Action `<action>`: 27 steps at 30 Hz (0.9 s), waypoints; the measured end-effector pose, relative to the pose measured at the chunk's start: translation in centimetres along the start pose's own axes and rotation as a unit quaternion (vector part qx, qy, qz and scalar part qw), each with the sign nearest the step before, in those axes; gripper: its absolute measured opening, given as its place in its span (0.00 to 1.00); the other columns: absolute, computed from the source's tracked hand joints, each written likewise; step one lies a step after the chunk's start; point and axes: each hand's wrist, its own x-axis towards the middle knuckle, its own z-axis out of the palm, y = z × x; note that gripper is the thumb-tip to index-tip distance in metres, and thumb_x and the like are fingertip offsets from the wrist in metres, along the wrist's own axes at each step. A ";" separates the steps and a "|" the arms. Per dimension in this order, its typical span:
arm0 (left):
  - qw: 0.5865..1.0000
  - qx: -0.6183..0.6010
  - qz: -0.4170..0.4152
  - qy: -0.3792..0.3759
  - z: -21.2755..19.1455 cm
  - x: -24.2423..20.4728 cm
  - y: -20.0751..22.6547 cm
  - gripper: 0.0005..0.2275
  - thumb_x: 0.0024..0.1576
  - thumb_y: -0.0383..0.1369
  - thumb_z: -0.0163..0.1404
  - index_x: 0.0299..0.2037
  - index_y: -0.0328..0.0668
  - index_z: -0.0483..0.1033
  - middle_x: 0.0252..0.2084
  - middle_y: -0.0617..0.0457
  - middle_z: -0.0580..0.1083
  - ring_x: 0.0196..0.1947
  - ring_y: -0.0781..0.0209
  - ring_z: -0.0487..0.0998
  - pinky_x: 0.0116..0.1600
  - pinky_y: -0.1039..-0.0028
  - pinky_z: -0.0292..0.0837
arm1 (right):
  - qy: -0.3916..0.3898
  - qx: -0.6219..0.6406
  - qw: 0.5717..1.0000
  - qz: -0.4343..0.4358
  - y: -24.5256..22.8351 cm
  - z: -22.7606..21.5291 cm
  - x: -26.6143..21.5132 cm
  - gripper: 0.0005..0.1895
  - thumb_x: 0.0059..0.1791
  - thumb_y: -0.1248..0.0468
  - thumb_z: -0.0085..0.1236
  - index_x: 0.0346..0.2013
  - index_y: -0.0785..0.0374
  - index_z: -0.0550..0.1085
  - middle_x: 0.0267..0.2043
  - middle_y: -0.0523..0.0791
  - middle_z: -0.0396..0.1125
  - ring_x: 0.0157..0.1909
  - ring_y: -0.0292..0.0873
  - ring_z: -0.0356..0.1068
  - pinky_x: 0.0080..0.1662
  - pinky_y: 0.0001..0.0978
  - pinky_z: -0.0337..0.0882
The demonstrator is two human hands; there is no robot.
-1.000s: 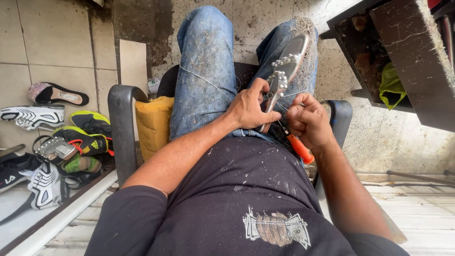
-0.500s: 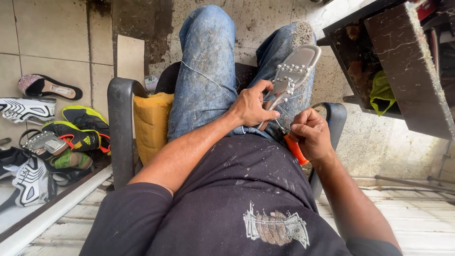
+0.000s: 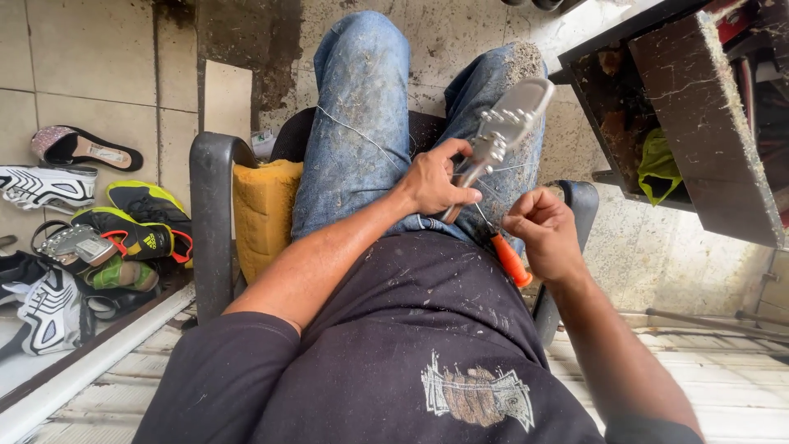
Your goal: Hand-sewing the sole of a shoe using a stitching awl and thread
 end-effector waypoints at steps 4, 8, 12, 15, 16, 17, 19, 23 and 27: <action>1.000 0.016 0.019 -0.009 -1.2 0.2 0.6 0.30 0.39 0.42 0.69 0.52 0.51 0.73 0.15 0.57 0.67 0.19 0.62 0.71 0.29 0.70 0.66 | 0.004 0.035 0.989 -0.147 -0.3 1.5 3.2 0.15 0.44 0.82 0.62 0.32 0.66 0.66 0.27 0.50 0.61 0.31 0.41 0.57 0.35 0.31 0.58; 0.999 -0.045 -0.030 -0.002 -1.5 -0.6 -0.9 0.30 0.42 0.39 0.71 0.56 0.50 0.74 0.14 0.62 0.66 0.15 0.74 0.67 0.26 0.85 0.61 | 0.002 0.051 0.987 -0.154 -0.2 2.7 4.7 0.10 0.47 0.83 0.55 0.33 0.68 0.70 0.35 0.52 0.64 0.39 0.46 0.71 0.40 0.30 0.72; 0.998 -0.040 -0.040 0.005 -1.2 -1.3 -0.1 0.30 0.42 0.39 0.73 0.56 0.50 0.76 0.12 0.66 0.65 0.13 0.78 0.64 0.23 0.87 0.60 | 0.089 -0.514 0.811 -0.265 -1.5 5.6 4.5 0.14 0.47 0.79 0.51 0.27 0.57 0.79 0.40 0.50 0.64 0.31 0.62 0.71 0.29 0.52 0.71; 0.997 -0.059 -0.035 0.027 -2.0 -1.8 -0.2 0.29 0.43 0.35 0.72 0.57 0.44 0.76 0.13 0.63 0.65 0.14 0.80 0.66 0.25 0.88 0.61 | 0.160 -0.639 0.683 -0.316 -2.7 5.8 4.2 0.13 0.48 0.72 0.53 0.30 0.48 0.78 0.43 0.43 0.63 0.36 0.48 0.73 0.34 0.37 0.71; 0.997 -0.057 -0.035 0.030 -2.1 -1.6 -0.2 0.29 0.43 0.35 0.72 0.57 0.44 0.76 0.13 0.63 0.65 0.14 0.80 0.66 0.25 0.88 0.61 | 0.159 -0.637 0.685 -0.317 -2.5 5.8 4.5 0.13 0.48 0.72 0.53 0.30 0.48 0.78 0.43 0.43 0.63 0.36 0.48 0.73 0.34 0.37 0.71; 0.997 -0.058 -0.031 0.032 -2.2 -1.5 -0.2 0.29 0.44 0.35 0.72 0.57 0.43 0.76 0.13 0.63 0.65 0.14 0.79 0.68 0.25 0.87 0.63 | 0.140 -0.651 0.675 -0.317 -2.4 5.7 4.8 0.13 0.47 0.71 0.53 0.34 0.48 0.79 0.43 0.44 0.62 0.37 0.48 0.70 0.32 0.36 0.69; 0.997 -0.059 -0.033 0.030 -2.2 -2.5 0.0 0.29 0.44 0.34 0.72 0.57 0.41 0.76 0.13 0.62 0.65 0.14 0.78 0.69 0.26 0.87 0.64 | 0.122 -0.665 0.668 -0.311 -1.7 5.9 4.4 0.14 0.46 0.71 0.54 0.39 0.48 0.80 0.42 0.45 0.61 0.37 0.48 0.67 0.31 0.36 0.66; 0.999 0.003 -0.046 0.022 -3.1 -2.3 0.1 0.33 0.43 0.38 0.71 0.59 0.35 0.73 0.15 0.62 0.62 0.16 0.75 0.68 0.29 0.83 0.68 | 0.071 -0.653 0.701 -0.279 0.6 5.5 5.8 0.08 0.44 0.57 0.66 0.37 0.48 0.79 0.47 0.45 0.63 0.50 0.52 0.63 0.47 0.43 0.60; 0.983 0.162 -0.083 0.005 -4.0 -1.5 1.2 0.35 0.44 0.47 0.68 0.60 0.38 0.73 0.21 0.54 0.73 0.27 0.57 0.79 0.39 0.67 0.75 | 0.003 -0.453 0.861 -0.230 0.1 3.6 5.7 0.07 0.48 0.56 0.65 0.31 0.55 0.80 0.50 0.49 0.66 0.54 0.62 0.67 0.52 0.54 0.65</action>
